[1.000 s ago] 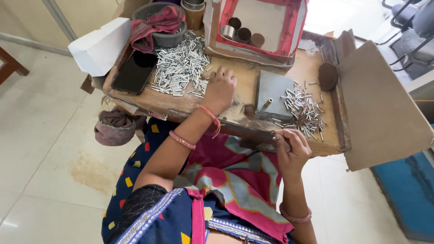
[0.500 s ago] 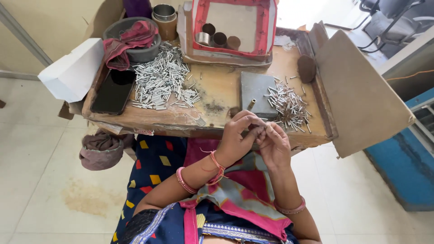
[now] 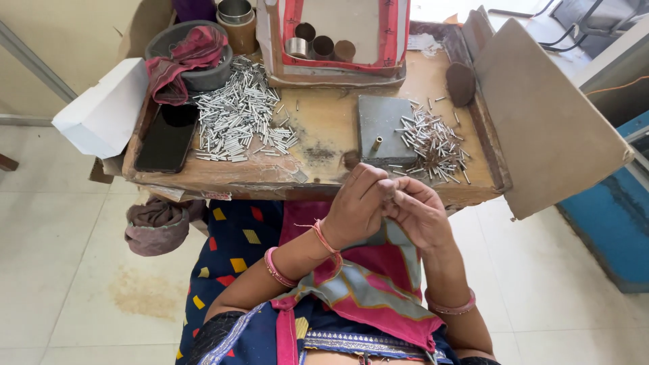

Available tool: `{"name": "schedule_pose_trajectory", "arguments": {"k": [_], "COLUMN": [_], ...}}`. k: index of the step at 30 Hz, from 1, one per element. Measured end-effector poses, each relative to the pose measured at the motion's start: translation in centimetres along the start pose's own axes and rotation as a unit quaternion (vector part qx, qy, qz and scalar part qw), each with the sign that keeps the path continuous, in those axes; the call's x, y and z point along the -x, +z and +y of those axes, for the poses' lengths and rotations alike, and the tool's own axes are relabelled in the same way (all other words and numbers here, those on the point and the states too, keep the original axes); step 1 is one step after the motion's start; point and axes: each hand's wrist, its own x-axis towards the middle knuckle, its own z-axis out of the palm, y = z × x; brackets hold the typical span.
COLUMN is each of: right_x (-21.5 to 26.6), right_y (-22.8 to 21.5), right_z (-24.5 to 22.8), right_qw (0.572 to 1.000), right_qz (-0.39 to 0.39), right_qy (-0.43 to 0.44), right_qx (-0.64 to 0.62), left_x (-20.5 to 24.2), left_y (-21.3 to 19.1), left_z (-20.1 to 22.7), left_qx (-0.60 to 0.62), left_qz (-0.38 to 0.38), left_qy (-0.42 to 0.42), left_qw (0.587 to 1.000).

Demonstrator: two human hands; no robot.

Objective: The person sits at a workbench and sorts small metal pins one at a time, picking silver-colored pins from a mixed pile on the right and placing them onto a growing pile of sorted pins on the left. Around the middle of the clip the person leans back and the camera points at the floor before they resume sorting.

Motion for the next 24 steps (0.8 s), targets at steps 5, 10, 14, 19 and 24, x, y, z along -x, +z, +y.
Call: {"name": "schedule_pose_trajectory", "arguments": {"k": [5,10,14,19,24], "right_x": [1.1,1.4,1.6,1.5,1.2], "right_y": [0.0,-0.9,-0.2,0.4,0.5], "right_z": [-2.3,-1.9,-1.7,-0.8,-0.2], "right_qw": [0.996,0.992,0.987,0.981,0.978], "right_qz": [-0.036,-0.028,-0.014,-0.004,-0.002], "right_qy": [-0.005,-0.073,-0.124,-0.182,-0.207], "right_qx": [0.087,0.096,0.104,0.068,0.026], "left_x": [-0.2,0.1,1.6,3.7,3.3], "left_y": [-0.2,0.2,1.7,3.9,4.0], "left_z": [0.2,0.1,-1.1,-2.9,-2.2], "left_qx": [0.024,0.055,0.209,0.456,0.579], "left_qz": [-0.024,-0.016,0.020,0.047,0.034], "left_qy": [0.023,0.009,-0.127,-0.291,-0.328], "left_qw": [0.999,0.998,0.969,0.840,0.746]}}
